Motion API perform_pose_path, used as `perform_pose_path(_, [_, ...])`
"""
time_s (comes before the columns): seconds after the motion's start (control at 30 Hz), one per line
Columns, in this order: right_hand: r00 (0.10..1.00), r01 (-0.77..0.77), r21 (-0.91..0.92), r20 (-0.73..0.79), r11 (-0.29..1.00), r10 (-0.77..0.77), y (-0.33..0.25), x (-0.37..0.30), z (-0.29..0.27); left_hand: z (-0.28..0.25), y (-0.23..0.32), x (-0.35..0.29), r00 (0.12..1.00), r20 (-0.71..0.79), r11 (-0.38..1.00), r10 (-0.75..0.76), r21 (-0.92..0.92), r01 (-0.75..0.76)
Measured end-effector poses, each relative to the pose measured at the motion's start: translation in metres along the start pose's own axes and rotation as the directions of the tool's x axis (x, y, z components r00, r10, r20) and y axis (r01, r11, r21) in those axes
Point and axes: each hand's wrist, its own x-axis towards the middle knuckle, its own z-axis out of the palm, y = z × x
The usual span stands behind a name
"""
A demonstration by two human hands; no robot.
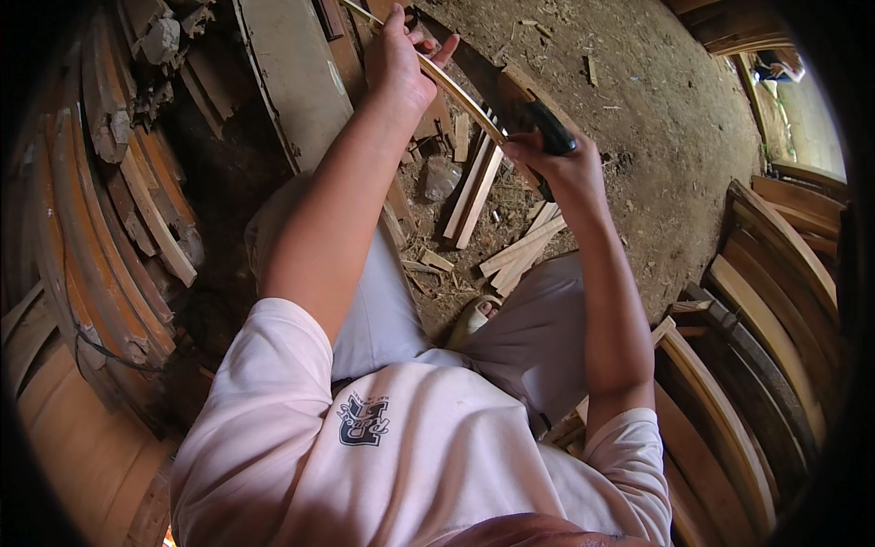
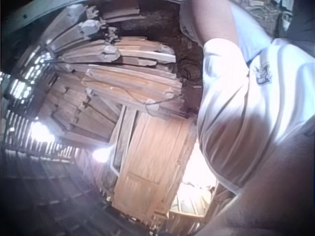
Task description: The person sits on the ground and uses a hand saw to cut thin wooden strips into smaller pieces. They repeatedly pick up strips, position them against a larger board, and saw them to size, accumulating a pile of cut pieces.
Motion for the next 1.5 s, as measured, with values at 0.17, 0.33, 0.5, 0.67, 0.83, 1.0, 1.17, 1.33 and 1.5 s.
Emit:
perform_pose_path(0.17, [1.0,-0.008,0.051,0.009,0.999,0.008,-0.008,-0.004,-0.001,-0.006,0.01,0.006,1.0,-0.018,1.0,0.009,-0.005,-0.009])
perform_pose_path(0.33, [1.0,-0.019,0.021,0.01,1.0,0.018,-0.007,-0.007,-0.004,-0.005,0.012,0.007,0.997,-0.076,1.0,-0.03,0.007,0.03])
perform_pose_path(0.5, [1.0,0.003,0.055,-0.015,0.998,-0.002,-0.006,-0.009,-0.003,-0.005,0.011,0.008,0.995,-0.101,1.0,-0.013,0.006,0.014])
perform_pose_path(0.67, [1.0,-0.007,0.004,-0.013,1.0,0.008,-0.009,-0.011,-0.007,-0.015,0.007,0.018,1.0,-0.017,1.0,-0.002,0.014,0.002])
perform_pose_path(0.83, [1.0,0.004,0.021,0.001,1.0,-0.004,-0.007,-0.01,-0.005,-0.006,0.006,0.007,0.999,-0.047,0.998,0.022,0.052,-0.019])
perform_pose_path(1.0, [0.999,-0.027,0.091,-0.016,0.995,0.029,-0.018,-0.016,0.002,-0.001,0.001,-0.001,0.996,-0.075,0.996,0.054,0.081,-0.048])
perform_pose_path(1.17, [0.999,-0.052,0.048,0.008,0.997,0.052,-0.01,-0.015,-0.003,0.017,-0.004,-0.017,0.978,-0.169,0.985,0.123,0.142,-0.1])
perform_pose_path(1.33, [1.0,-0.015,0.161,0.025,0.987,0.011,-0.002,-0.01,-0.002,0.011,-0.001,-0.016,0.982,-0.134,0.983,0.132,0.143,-0.112])
perform_pose_path(1.5, [1.0,-0.01,0.177,0.008,0.984,0.009,-0.009,-0.012,-0.001,0.021,0.004,-0.024,0.994,-0.086,0.997,0.074,0.028,-0.072])
